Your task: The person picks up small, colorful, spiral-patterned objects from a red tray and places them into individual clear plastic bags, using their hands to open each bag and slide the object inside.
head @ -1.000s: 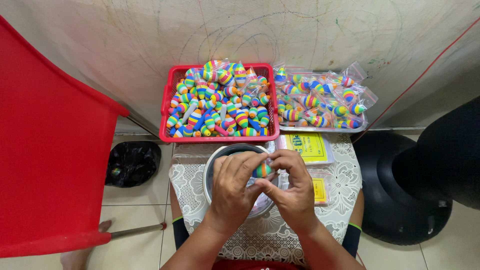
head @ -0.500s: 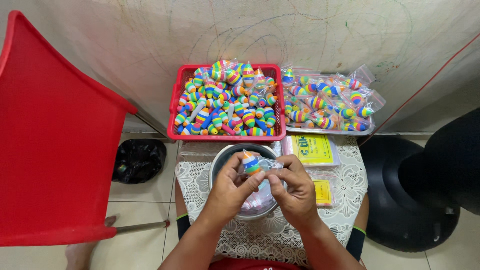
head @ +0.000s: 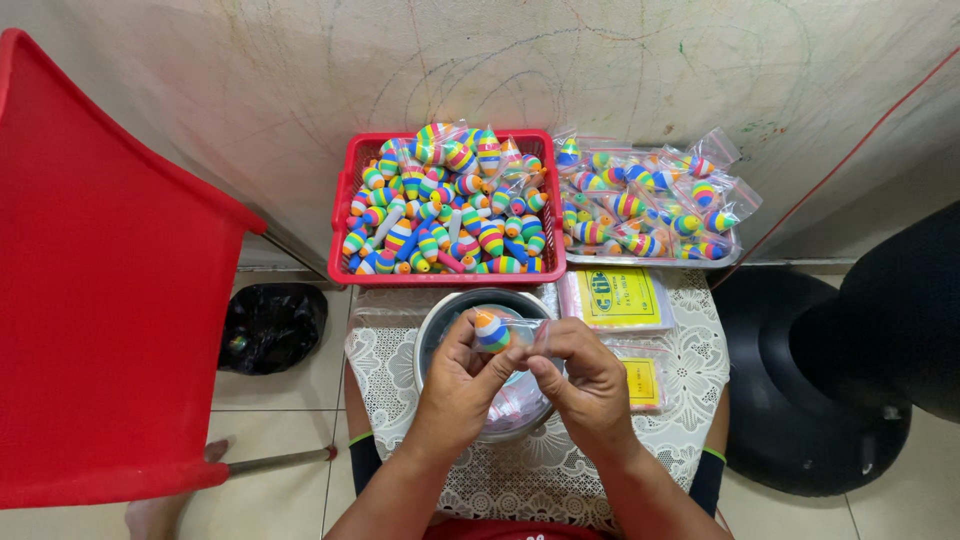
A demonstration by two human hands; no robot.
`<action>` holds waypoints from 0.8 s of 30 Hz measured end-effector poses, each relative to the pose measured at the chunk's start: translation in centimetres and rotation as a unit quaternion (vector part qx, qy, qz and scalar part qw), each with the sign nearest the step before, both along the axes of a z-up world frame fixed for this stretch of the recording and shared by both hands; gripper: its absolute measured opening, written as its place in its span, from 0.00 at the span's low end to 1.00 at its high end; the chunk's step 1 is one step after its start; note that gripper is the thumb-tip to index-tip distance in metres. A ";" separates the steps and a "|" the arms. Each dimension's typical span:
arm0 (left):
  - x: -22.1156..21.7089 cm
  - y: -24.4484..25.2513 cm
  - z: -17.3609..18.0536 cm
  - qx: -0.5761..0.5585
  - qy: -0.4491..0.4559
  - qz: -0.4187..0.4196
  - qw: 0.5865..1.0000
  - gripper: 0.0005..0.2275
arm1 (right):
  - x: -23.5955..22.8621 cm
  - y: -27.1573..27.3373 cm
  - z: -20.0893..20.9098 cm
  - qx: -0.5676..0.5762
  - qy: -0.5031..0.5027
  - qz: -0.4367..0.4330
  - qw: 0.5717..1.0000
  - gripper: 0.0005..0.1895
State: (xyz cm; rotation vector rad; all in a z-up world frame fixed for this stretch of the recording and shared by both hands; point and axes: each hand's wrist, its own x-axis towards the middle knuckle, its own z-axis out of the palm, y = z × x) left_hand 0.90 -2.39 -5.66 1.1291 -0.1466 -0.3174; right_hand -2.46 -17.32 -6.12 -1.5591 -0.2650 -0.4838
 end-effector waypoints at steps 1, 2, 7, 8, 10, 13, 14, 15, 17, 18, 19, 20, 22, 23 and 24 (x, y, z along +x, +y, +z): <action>-0.1 0.0 0.1 0.000 0.000 0.000 1.000 0.08 | 0.0 0.1 0.2 0.000 0.000 0.000 1.000 0.05; -0.1 -0.1 0.2 -0.003 0.003 -0.002 1.000 0.08 | 0.0 0.1 0.3 -0.014 -0.007 -0.014 1.000 0.04; 0.0 0.7 0.8 -0.014 0.020 -0.037 0.999 0.12 | 0.1 0.0 0.7 -0.016 -0.014 -0.030 0.999 0.02; 0.2 0.9 0.8 0.015 0.001 -0.036 0.999 0.14 | 0.1 0.0 0.7 -0.012 -0.010 -0.025 1.000 0.01; 0.2 1.1 0.8 0.043 -0.018 -0.034 0.998 0.16 | 0.0 -0.1 0.3 -0.009 -0.007 -0.020 1.000 0.01; 0.0 0.8 0.9 0.048 -0.019 -0.026 0.998 0.10 | 0.0 -0.2 -0.3 -0.005 -0.010 -0.022 1.000 0.04; -0.2 0.7 0.9 0.036 -0.017 -0.049 0.998 0.09 | 0.0 -0.2 -0.3 -0.011 0.000 -0.027 1.000 0.06; -0.4 0.6 1.0 0.023 -0.016 -0.071 0.997 0.08 | 0.1 -0.2 -0.3 -0.017 0.010 -0.032 0.999 0.09; -0.1 0.6 0.8 0.010 -0.027 -0.061 0.998 0.08 | 0.0 -0.2 -0.6 -0.001 0.017 -0.035 0.999 0.09; 0.0 0.6 0.7 -0.003 -0.037 -0.050 0.998 0.09 | 0.0 -0.2 -0.8 0.014 0.024 -0.037 0.999 0.09; 0.1 0.6 0.7 -0.004 -0.037 -0.050 0.998 0.09 | 0.0 -0.2 -1.1 0.014 0.025 -0.038 0.999 0.09; 0.1 0.7 0.6 -0.003 -0.022 -0.054 0.998 0.10 | -0.1 -0.2 -1.3 0.032 0.025 -0.037 0.998 0.09; 0.2 0.7 0.5 -0.001 -0.007 -0.058 0.998 0.11 | -0.1 -0.2 -1.7 0.051 0.026 -0.037 0.998 0.09; 0.2 0.6 0.4 -0.005 -0.030 -0.046 0.999 0.10 | 0.0 -0.2 -1.9 0.065 0.032 -0.024 0.997 0.11; 0.3 0.6 0.3 -0.008 -0.052 -0.034 0.998 0.09 | 0.0 -0.3 -2.0 0.080 0.038 -0.011 0.996 0.13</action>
